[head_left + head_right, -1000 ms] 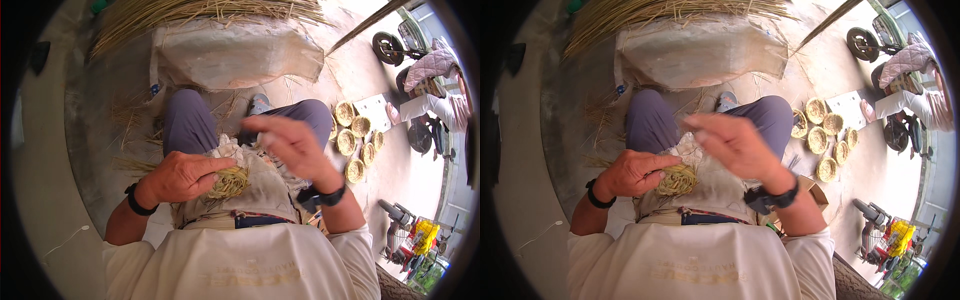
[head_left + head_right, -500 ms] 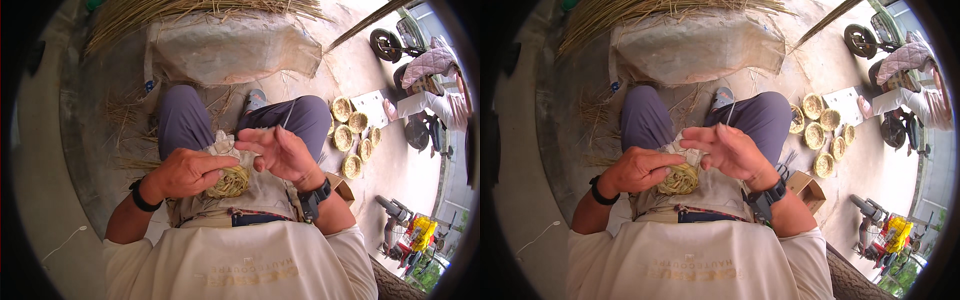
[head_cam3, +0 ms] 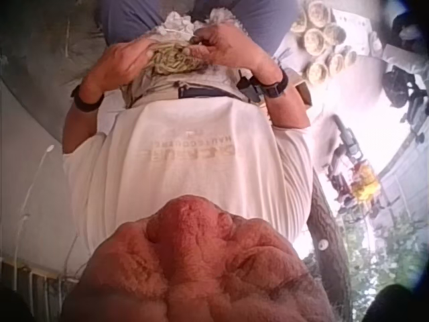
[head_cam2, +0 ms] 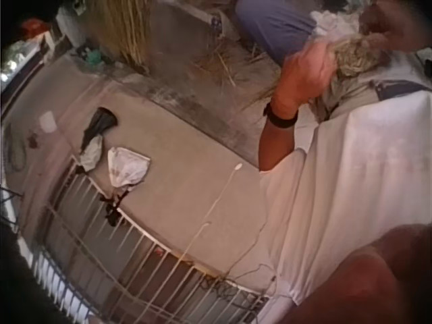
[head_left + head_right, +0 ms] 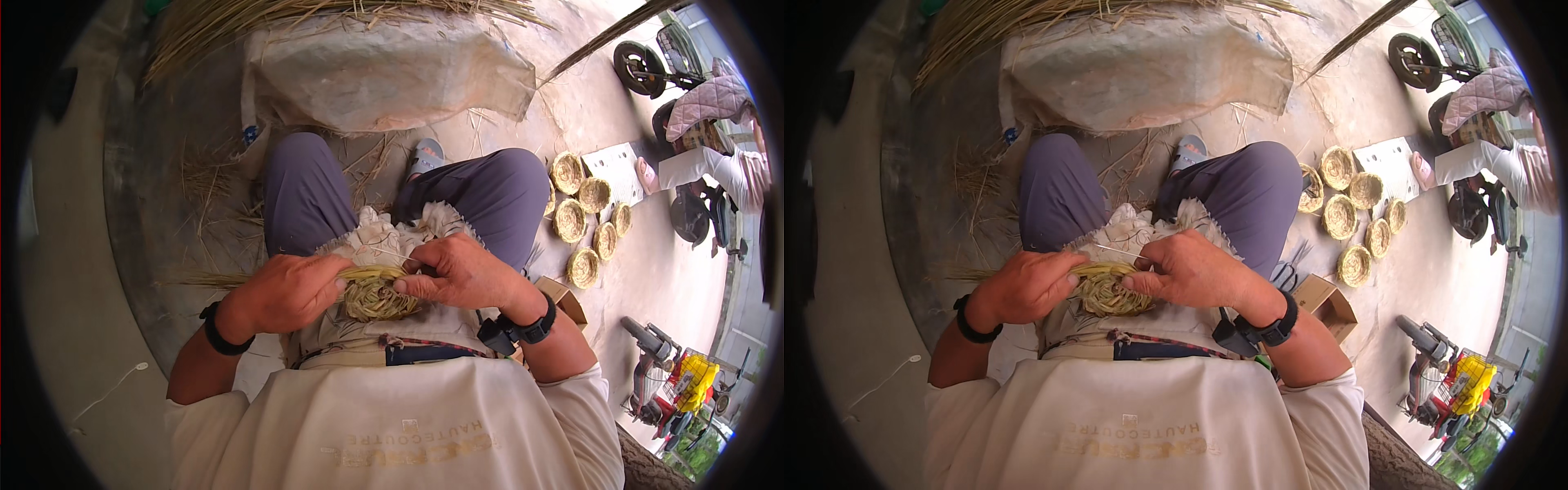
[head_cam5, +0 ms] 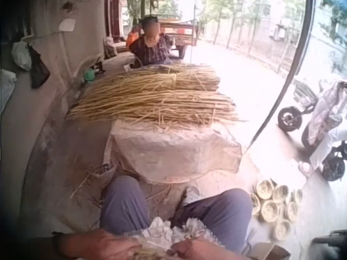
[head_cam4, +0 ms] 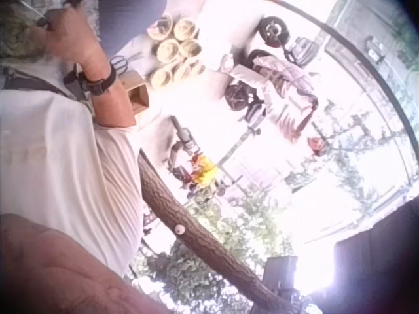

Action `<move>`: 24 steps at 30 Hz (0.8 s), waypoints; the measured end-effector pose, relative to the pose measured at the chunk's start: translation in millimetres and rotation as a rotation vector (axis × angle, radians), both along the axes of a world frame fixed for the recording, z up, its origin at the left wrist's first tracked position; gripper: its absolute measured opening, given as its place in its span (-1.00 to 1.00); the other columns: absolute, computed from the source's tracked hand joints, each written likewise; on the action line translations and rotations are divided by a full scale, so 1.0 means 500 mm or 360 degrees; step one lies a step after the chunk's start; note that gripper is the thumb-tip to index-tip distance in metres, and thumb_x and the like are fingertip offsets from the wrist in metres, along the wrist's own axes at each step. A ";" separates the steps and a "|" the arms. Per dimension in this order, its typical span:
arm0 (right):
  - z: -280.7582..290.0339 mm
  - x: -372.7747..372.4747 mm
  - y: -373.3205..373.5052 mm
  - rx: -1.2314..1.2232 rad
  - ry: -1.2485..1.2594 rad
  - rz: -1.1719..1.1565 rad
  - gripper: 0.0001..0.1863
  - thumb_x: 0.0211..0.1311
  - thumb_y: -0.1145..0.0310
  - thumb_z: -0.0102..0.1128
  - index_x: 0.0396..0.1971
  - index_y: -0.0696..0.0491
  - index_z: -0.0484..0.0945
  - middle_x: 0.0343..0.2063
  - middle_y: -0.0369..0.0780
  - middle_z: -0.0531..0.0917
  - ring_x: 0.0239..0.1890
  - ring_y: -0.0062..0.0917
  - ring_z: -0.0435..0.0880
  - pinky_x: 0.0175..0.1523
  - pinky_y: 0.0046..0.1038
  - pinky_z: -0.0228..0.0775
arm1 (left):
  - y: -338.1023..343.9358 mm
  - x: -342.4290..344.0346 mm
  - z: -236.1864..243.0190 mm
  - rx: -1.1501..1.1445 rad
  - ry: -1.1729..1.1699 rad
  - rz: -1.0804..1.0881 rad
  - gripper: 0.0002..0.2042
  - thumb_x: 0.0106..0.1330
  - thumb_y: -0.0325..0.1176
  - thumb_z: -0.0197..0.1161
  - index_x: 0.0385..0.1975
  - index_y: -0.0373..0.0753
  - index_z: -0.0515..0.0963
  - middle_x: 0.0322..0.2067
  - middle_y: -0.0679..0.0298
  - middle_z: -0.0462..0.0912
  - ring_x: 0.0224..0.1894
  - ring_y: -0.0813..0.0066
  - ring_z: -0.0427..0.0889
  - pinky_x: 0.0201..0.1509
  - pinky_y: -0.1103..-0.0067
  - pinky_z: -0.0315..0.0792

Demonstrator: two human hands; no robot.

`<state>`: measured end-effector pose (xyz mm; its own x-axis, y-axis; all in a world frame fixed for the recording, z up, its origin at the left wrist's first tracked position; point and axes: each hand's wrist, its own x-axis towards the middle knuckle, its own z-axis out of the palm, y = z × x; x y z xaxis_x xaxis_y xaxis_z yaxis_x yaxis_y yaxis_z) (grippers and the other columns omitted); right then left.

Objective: The person is weaving a small basket or mat using straw and string.

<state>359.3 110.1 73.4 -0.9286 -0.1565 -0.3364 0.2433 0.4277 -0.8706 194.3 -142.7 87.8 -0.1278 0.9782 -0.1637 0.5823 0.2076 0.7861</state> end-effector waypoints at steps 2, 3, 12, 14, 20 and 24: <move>-0.009 0.010 0.003 0.0011 -0.0025 0.0017 -0.49 0.38 -0.07 0.41 -0.29 0.19 0.75 -0.50 0.04 0.69 -0.39 -0.04 0.72 -0.22 -0.15 0.54 | -0.005 0.007 -0.003 -0.0063 -0.0027 -0.0018 -0.74 0.51 -0.41 0.19 0.08 -0.40 0.55 -0.26 -0.13 0.73 -0.21 -0.17 0.73 -0.18 0.14 0.58; -0.012 0.015 0.004 0.0009 -0.0027 0.0018 -0.49 0.38 -0.07 0.41 -0.29 0.19 0.75 -0.50 0.04 0.69 -0.39 -0.04 0.72 -0.22 -0.15 0.54 | -0.007 0.014 -0.014 -0.0049 -0.0076 0.0032 -0.76 0.52 -0.40 0.19 0.05 -0.39 0.55 -0.27 -0.14 0.72 -0.22 -0.18 0.73 -0.19 0.14 0.57; -0.075 0.080 0.022 -0.0369 -0.0191 -0.0209 -0.56 0.43 0.02 0.42 -0.30 0.18 0.75 -0.49 -0.22 0.73 -0.47 -0.46 0.68 -0.30 -0.34 0.51 | 0.030 0.056 -0.050 0.0115 -0.0241 0.0180 -0.81 0.53 -0.40 0.20 -0.02 -0.37 0.54 -0.37 -0.13 0.68 -0.31 -0.21 0.68 -0.27 0.13 0.50; -0.111 0.095 0.032 -0.0825 -0.0045 -0.0475 -0.61 0.50 0.06 0.36 -0.20 0.16 0.74 -0.46 -0.35 0.69 -0.42 -0.57 0.64 -0.28 -0.39 0.52 | 0.039 0.056 -0.043 0.0141 -0.0223 0.0170 -0.82 0.52 -0.40 0.21 -0.04 -0.37 0.54 -0.38 -0.13 0.68 -0.32 -0.21 0.68 -0.29 0.12 0.50; -0.072 -0.031 0.059 -0.2193 0.0055 -0.1192 -0.68 0.65 0.15 0.10 -0.08 0.11 0.66 -0.29 -0.30 0.71 -0.22 -0.49 0.70 -0.04 -0.25 0.61 | 0.069 0.061 -0.013 0.0123 -0.0058 0.0062 -0.86 0.49 -0.39 0.22 -0.12 -0.33 0.53 -0.43 -0.10 0.67 -0.36 -0.17 0.69 -0.34 0.13 0.50; 0.058 -0.055 -0.065 -0.0867 0.0892 -0.0024 -0.80 0.59 0.33 0.20 -0.13 0.17 0.65 -0.20 -0.12 0.70 -0.17 -0.22 0.73 -0.01 -0.21 0.60 | 0.074 0.039 -0.022 0.0270 -0.0158 -0.0072 -0.85 0.50 -0.37 0.21 -0.13 -0.33 0.54 -0.39 -0.13 0.68 -0.31 -0.18 0.70 -0.28 0.13 0.53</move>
